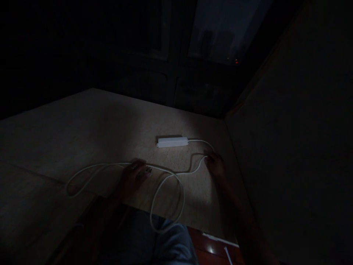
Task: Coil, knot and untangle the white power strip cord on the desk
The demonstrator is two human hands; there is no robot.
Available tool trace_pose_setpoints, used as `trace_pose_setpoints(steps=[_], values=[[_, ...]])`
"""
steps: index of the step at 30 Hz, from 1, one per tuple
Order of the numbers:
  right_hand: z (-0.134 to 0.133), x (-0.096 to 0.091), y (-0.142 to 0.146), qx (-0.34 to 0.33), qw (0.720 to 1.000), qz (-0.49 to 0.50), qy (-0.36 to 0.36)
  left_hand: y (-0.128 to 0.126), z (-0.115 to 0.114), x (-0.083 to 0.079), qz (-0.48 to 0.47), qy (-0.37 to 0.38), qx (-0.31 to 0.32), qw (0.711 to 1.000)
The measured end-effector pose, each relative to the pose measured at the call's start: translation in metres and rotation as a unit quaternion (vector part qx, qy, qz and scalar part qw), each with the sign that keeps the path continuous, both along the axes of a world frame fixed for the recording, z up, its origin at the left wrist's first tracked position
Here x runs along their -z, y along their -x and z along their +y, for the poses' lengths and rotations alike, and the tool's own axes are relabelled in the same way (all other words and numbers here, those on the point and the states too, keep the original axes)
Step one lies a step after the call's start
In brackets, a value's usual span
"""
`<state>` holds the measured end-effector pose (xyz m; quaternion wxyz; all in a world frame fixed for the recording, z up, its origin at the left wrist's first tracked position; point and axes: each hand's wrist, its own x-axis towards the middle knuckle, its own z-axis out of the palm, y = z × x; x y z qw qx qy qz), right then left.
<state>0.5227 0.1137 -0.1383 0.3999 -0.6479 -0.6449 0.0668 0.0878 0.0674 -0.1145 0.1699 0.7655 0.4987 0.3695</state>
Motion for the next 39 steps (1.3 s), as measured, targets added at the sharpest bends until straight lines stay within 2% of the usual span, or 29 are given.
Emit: trace_pose_setpoints(steps=[6, 12, 15, 18, 24, 28, 32, 36, 39], values=[[0.001, 0.005, -0.005, 0.021, 0.999, 0.034, -0.014, 0.018, 0.008, 0.006, 0.035, 0.022, -0.001, 0.999], [-0.004, 0.009, -0.012, 0.025, 0.994, 0.103, 0.006, 0.021, 0.002, 0.005, 0.004, 0.043, 0.014, 0.999], [-0.005, 0.007, -0.013, 0.021, 0.994, 0.108, 0.016, 0.015, -0.005, 0.002, -0.029, 0.037, 0.011, 0.999], [-0.006, 0.004, -0.013, 0.014, 0.994, 0.109, 0.015, 0.008, -0.014, -0.001, -0.063, 0.028, -0.022, 0.997], [-0.010, 0.004, -0.012, 0.030, 0.997, 0.075, -0.006, 0.008, -0.045, -0.008, -0.132, -0.005, -0.080, 0.988], [-0.016, 0.001, -0.012, 0.021, 0.999, 0.028, -0.031, 0.025, -0.060, -0.019, -0.150, 0.002, -0.126, 0.981], [-0.025, -0.005, -0.003, 0.016, 0.999, -0.027, -0.040, 0.053, -0.061, -0.035, -0.119, -0.047, -0.216, 0.968], [-0.039, -0.013, 0.021, -0.003, 0.996, -0.053, -0.070, 0.085, -0.054, -0.044, -0.027, -0.078, -0.297, 0.951], [-0.048, -0.022, 0.047, -0.041, 0.993, -0.049, -0.096, 0.106, -0.046, -0.041, 0.004, -0.039, -0.295, 0.955]])
